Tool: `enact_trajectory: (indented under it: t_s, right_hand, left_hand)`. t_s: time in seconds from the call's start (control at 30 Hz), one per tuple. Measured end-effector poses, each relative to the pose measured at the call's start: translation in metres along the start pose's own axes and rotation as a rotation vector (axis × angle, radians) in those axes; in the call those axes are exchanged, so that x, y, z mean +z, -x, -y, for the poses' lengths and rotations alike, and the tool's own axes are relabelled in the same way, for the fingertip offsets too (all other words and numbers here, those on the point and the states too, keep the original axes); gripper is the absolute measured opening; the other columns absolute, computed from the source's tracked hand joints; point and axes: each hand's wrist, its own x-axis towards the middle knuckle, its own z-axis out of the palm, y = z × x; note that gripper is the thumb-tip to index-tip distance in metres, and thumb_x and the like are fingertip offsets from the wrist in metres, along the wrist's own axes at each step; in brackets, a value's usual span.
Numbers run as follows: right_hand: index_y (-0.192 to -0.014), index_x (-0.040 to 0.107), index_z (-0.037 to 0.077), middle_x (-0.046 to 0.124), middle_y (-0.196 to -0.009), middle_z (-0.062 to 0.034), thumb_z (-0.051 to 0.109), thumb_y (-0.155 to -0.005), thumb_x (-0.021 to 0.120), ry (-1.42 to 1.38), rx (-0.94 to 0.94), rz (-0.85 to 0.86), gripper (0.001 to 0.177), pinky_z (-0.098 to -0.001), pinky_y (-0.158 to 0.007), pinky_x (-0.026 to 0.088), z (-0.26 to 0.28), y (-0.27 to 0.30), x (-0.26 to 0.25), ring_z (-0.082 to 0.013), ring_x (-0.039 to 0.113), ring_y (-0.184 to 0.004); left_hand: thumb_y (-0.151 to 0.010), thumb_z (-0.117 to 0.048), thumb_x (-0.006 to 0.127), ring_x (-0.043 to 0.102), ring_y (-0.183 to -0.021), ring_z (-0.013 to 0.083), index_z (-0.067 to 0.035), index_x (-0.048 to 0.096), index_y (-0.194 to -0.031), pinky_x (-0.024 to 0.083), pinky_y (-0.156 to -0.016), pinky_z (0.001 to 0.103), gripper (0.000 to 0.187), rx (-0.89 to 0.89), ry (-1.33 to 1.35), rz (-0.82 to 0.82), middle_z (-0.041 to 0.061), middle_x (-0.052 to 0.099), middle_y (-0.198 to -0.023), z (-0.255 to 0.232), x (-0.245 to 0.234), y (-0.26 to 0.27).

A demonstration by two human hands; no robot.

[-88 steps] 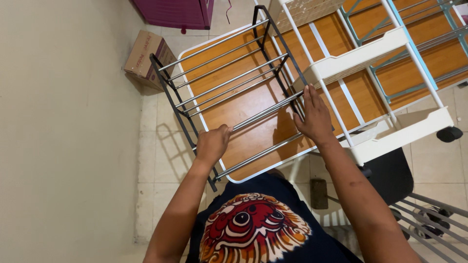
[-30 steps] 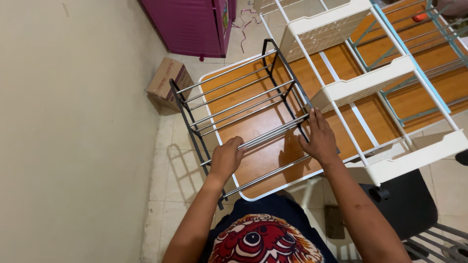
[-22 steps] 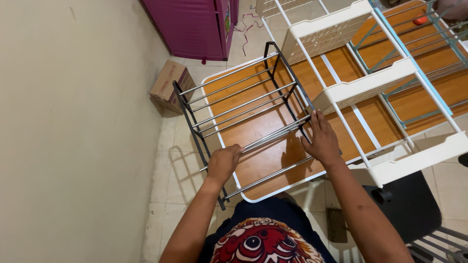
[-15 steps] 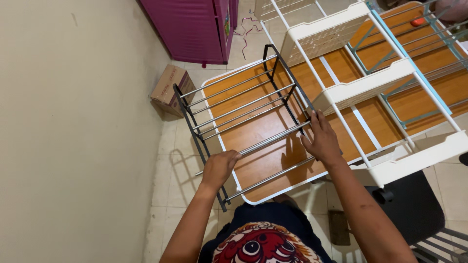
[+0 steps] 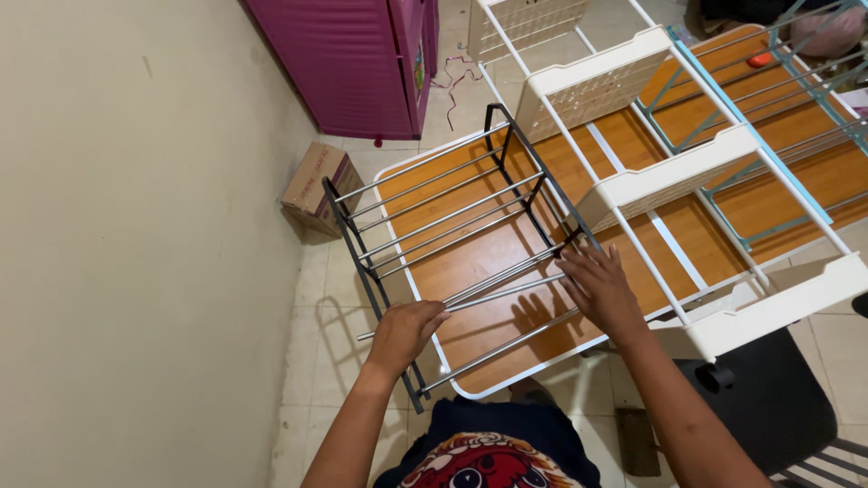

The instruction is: The person disassembles a metal dish rack by removing its horizontal bars one by one. They place the removed bars on a nearby table. The task involves careful handling of the rack and its components.

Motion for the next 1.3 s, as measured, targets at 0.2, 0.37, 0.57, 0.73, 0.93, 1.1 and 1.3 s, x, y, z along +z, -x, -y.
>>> enact_trajectory:
  t_s: [0.2, 0.37, 0.57, 0.73, 0.93, 1.1, 1.3]
  right_hand:
    - [-0.109, 0.074, 0.019, 0.075, -0.105, -0.0013, 0.017, -0.087, 0.074, -0.075, 0.009, 0.018, 0.022, -0.0592, -0.122, 0.029, 0.019, 0.017, -0.013, -0.0212, 0.069, -0.107]
    - [-0.110, 0.075, 0.015, 0.073, -0.089, -0.0068, 0.013, -0.090, 0.072, -0.240, 0.098, 0.045, 0.020, -0.0392, -0.075, 0.057, 0.038, 0.042, -0.021, -0.0236, 0.070, -0.082]
    - [-0.112, 0.072, 0.007, 0.067, -0.083, -0.0147, 0.008, -0.089, 0.071, -0.288, 0.271, -0.100, 0.023, -0.0407, -0.067, 0.053, 0.062, 0.088, -0.037, -0.0319, 0.067, -0.075]
    - [-0.109, 0.069, 0.004, 0.070, -0.091, -0.0142, 0.009, -0.093, 0.067, -0.276, 0.288, -0.273, 0.017, -0.0373, -0.068, 0.054, 0.068, 0.116, -0.049, -0.0315, 0.069, -0.079]
    - [-0.110, 0.070, 0.002, 0.068, -0.086, -0.0126, 0.009, -0.095, 0.062, -0.380, 0.463, -0.229, 0.018, -0.0337, -0.066, 0.053, 0.062, 0.147, -0.062, -0.0258, 0.068, -0.073]
    - [-0.113, 0.066, 0.002, 0.064, -0.082, -0.0110, 0.010, -0.097, 0.059, -0.442, 0.549, -0.183, 0.019, -0.0328, -0.067, 0.051, 0.051, 0.169, -0.065, -0.0229, 0.066, -0.073]
    - [-0.118, 0.064, 0.001, 0.063, -0.083, -0.0111, 0.010, -0.098, 0.057, -0.484, 0.636, -0.134, 0.023, -0.0333, -0.068, 0.051, 0.034, 0.183, -0.082, -0.0232, 0.064, -0.073]
  left_hand:
    - [-0.091, -0.027, 0.072, 0.070, -0.074, 0.0289, -0.010, 0.076, -0.095, 0.046, -0.068, 0.041, 0.017, 0.016, -0.021, 0.019, 0.006, 0.075, -0.085, -0.004, -0.013, -0.005]
    - [-0.090, -0.028, 0.074, 0.067, -0.086, 0.0231, -0.014, 0.077, -0.092, 0.042, -0.085, 0.043, 0.015, 0.002, -0.144, -0.031, 0.002, 0.073, -0.082, -0.007, -0.023, -0.011]
    - [-0.087, -0.030, 0.077, 0.057, -0.121, 0.0272, -0.018, 0.078, -0.102, 0.031, -0.113, 0.057, 0.020, 0.127, -0.210, -0.173, 0.006, 0.066, -0.123, -0.014, -0.011, -0.030]
    - [-0.091, -0.030, 0.073, 0.027, -0.151, 0.0394, -0.025, 0.074, -0.124, 0.017, -0.120, 0.063, 0.033, 0.111, -0.183, -0.272, 0.018, 0.036, -0.161, -0.044, 0.016, -0.044]
    - [-0.099, -0.029, 0.067, 0.015, -0.156, 0.0468, -0.022, 0.059, -0.146, 0.014, -0.122, 0.062, 0.048, 0.049, -0.111, -0.308, 0.028, 0.014, -0.168, -0.092, 0.050, -0.061]
    - [-0.099, -0.028, 0.068, 0.015, -0.157, 0.0482, -0.014, 0.034, -0.160, 0.021, -0.124, 0.054, 0.072, 0.031, 0.102, -0.196, 0.030, 0.009, -0.170, -0.132, 0.087, -0.077]
    - [-0.099, -0.025, 0.070, 0.021, -0.157, 0.0455, 0.000, 0.020, -0.162, 0.025, -0.126, 0.048, 0.085, 0.124, 0.203, 0.004, 0.029, 0.015, -0.170, -0.184, 0.139, -0.077]
